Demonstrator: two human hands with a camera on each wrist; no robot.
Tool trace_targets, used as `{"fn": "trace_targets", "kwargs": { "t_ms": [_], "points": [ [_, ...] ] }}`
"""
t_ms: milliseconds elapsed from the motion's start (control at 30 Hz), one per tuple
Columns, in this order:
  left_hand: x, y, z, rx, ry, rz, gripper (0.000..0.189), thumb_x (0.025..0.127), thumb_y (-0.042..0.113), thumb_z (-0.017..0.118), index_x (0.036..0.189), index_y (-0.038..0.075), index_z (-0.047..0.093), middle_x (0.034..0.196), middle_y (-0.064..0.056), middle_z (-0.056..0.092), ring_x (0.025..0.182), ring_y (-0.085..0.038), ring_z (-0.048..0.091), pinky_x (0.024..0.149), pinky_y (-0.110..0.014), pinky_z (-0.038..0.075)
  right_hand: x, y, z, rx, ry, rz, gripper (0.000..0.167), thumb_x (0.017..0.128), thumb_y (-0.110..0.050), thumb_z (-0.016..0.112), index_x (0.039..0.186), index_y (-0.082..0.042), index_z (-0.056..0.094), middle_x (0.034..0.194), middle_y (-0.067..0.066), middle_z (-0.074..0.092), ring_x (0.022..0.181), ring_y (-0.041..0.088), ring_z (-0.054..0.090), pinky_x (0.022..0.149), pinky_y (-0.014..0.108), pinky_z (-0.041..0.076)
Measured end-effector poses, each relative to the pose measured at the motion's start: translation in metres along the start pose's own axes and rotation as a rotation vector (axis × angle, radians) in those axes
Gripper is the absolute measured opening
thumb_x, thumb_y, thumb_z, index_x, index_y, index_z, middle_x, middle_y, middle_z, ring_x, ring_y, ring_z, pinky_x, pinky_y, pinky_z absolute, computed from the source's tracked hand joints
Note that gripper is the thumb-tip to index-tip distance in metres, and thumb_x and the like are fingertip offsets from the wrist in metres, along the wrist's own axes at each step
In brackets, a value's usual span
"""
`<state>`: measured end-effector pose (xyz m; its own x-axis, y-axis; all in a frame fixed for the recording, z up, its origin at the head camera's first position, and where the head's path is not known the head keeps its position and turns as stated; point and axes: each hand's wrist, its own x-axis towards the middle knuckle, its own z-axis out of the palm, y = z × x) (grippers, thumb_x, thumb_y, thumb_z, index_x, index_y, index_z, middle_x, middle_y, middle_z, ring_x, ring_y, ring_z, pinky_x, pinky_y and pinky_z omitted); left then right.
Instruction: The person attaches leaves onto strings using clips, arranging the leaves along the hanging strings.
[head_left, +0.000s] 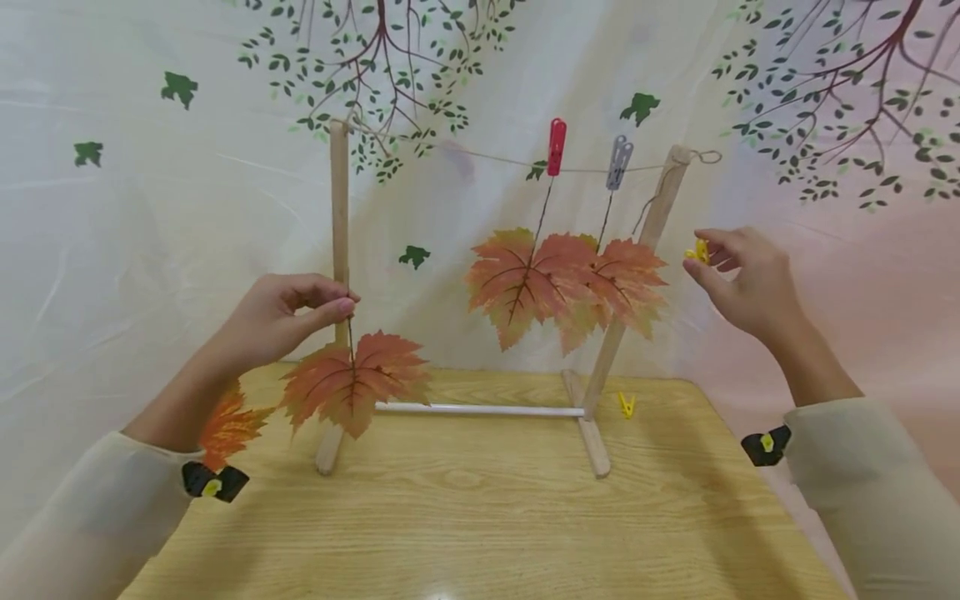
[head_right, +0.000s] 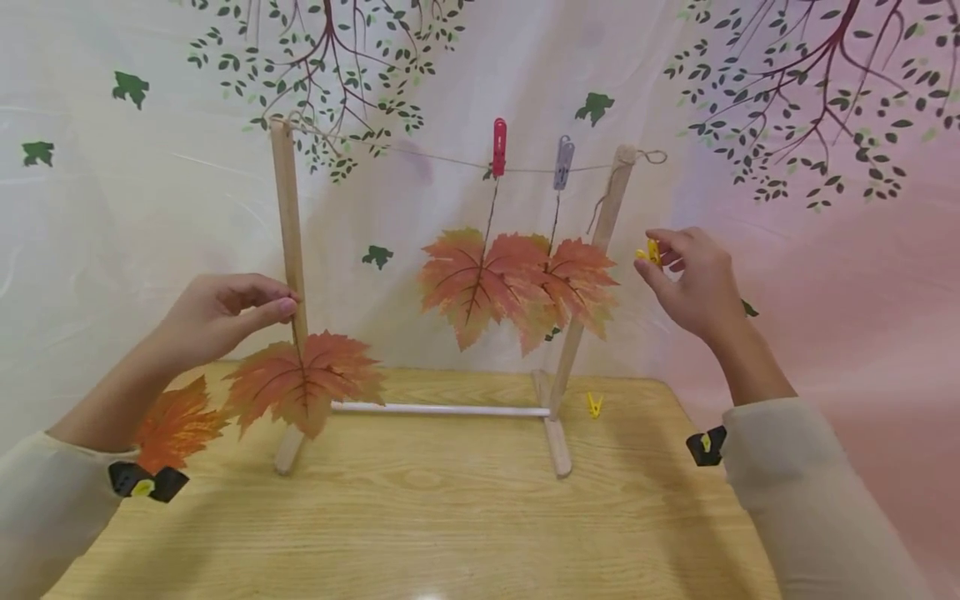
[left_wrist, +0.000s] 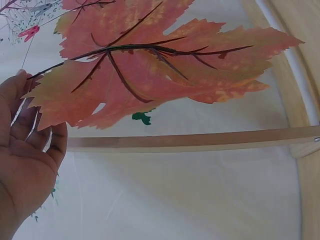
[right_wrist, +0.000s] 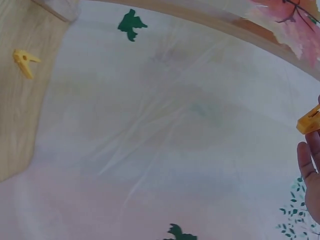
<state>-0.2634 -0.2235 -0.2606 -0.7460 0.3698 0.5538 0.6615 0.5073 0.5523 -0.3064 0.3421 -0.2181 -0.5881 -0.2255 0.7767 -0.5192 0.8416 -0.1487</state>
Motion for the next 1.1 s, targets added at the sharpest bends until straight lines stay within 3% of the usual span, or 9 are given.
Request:
{"fn": "trace_targets", "kwargs": {
  "t_ms": [67, 233, 300, 567, 833, 1100],
  "points": [
    [0.005, 0.002, 0.0, -0.007, -0.003, 0.01, 0.011, 0.1, 0.013, 0.069, 0.107, 0.008, 0.076, 0.095, -0.005, 0.076, 0.086, -0.013, 0.07, 0.079, -0.018, 0.053, 0.004, -0.004, -0.003, -0.002, 0.036, -0.016, 0.041, 0.09, -0.006, 0.078, 0.128, 0.003, 0.068, 0.097, 0.022, 0.063, 0.082, 0.036, 0.065, 0.075, 0.004, 0.035],
    [0.017, 0.01, 0.001, -0.025, -0.009, 0.022, 0.013, 0.1, 0.013, 0.069, 0.108, 0.007, 0.076, 0.095, -0.006, 0.076, 0.086, -0.011, 0.07, 0.079, -0.018, 0.053, 0.012, -0.014, -0.007, 0.01, 0.121, -0.062, 0.041, 0.089, -0.004, 0.079, 0.127, 0.003, 0.068, 0.095, 0.022, 0.063, 0.083, 0.004, 0.056, 0.081, 0.002, 0.036],
    [0.022, 0.014, 0.002, -0.036, -0.02, 0.027, 0.015, 0.1, 0.015, 0.069, 0.11, 0.006, 0.076, 0.096, -0.007, 0.076, 0.087, -0.011, 0.071, 0.08, -0.018, 0.052, 0.014, -0.019, -0.008, 0.015, 0.149, -0.078, 0.041, 0.088, -0.003, 0.079, 0.127, 0.003, 0.068, 0.095, 0.023, 0.062, 0.084, -0.001, 0.051, 0.083, 0.002, 0.036],
    [0.04, 0.025, 0.005, -0.067, -0.028, 0.017, 0.016, 0.1, 0.016, 0.069, 0.111, 0.006, 0.077, 0.095, -0.008, 0.076, 0.084, -0.013, 0.07, 0.077, -0.023, 0.052, 0.025, -0.043, -0.008, 0.041, 0.176, -0.145, 0.043, 0.088, -0.006, 0.08, 0.129, 0.002, 0.068, 0.1, 0.024, 0.064, 0.089, 0.032, 0.063, 0.086, 0.004, 0.036],
    [0.055, 0.028, 0.005, -0.095, -0.035, 0.043, 0.017, 0.1, 0.014, 0.069, 0.109, 0.002, 0.076, 0.094, -0.013, 0.076, 0.083, -0.014, 0.071, 0.078, -0.023, 0.056, 0.042, -0.067, -0.003, 0.102, 0.197, -0.227, 0.042, 0.085, -0.001, 0.081, 0.126, 0.002, 0.07, 0.102, 0.022, 0.066, 0.09, 0.03, 0.062, 0.088, 0.005, 0.039],
    [0.071, 0.035, 0.009, -0.061, -0.029, 0.053, 0.018, 0.1, 0.018, 0.07, 0.11, 0.004, 0.076, 0.093, -0.01, 0.075, 0.081, -0.016, 0.07, 0.077, -0.023, 0.056, 0.062, -0.098, -0.002, 0.157, 0.187, -0.275, 0.039, 0.087, -0.001, 0.079, 0.124, 0.003, 0.07, 0.098, 0.02, 0.068, 0.085, 0.028, 0.064, 0.086, 0.007, 0.042]
  ]
}}
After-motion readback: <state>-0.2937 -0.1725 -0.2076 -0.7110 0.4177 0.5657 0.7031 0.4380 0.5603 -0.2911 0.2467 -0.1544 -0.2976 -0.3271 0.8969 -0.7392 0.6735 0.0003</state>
